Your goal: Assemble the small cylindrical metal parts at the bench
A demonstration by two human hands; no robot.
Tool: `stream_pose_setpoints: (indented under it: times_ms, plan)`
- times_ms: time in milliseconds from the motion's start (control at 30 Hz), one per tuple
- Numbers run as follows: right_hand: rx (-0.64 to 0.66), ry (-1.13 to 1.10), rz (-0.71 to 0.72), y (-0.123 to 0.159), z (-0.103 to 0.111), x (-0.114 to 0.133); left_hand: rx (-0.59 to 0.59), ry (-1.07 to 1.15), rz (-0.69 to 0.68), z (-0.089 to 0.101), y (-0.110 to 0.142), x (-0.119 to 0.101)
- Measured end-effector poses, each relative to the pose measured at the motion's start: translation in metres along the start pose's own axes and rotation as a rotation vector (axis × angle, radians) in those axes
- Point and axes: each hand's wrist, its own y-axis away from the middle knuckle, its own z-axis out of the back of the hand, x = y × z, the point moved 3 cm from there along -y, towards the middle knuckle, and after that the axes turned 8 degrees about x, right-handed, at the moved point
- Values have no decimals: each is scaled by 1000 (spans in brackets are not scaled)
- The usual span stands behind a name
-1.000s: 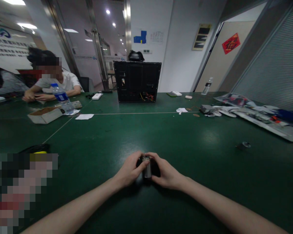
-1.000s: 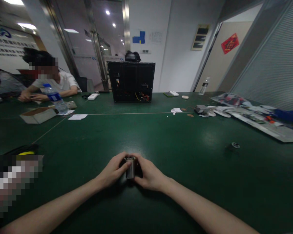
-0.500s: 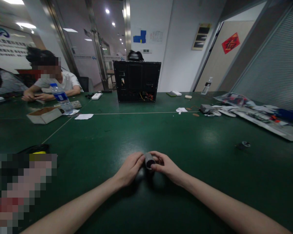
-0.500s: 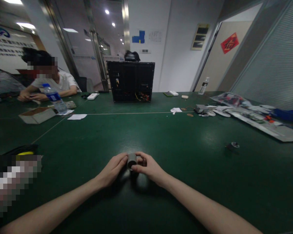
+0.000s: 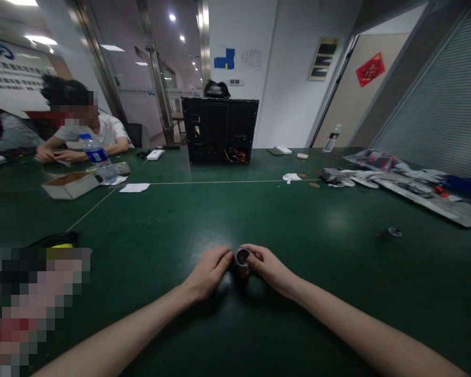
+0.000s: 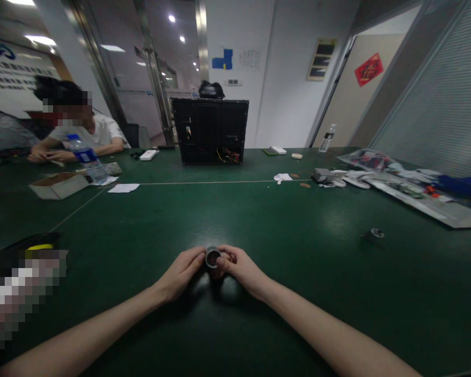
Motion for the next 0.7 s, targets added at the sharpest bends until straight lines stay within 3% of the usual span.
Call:
stream_pose_setpoints:
  times_ms: [433, 700]
  plan:
    - [-20, -11, -52, 1, 0, -2, -10, 7, 36, 1, 0, -2]
    - [-58, 234, -18, 4, -1, -3, -20, -10, 60, 0, -2, -1]
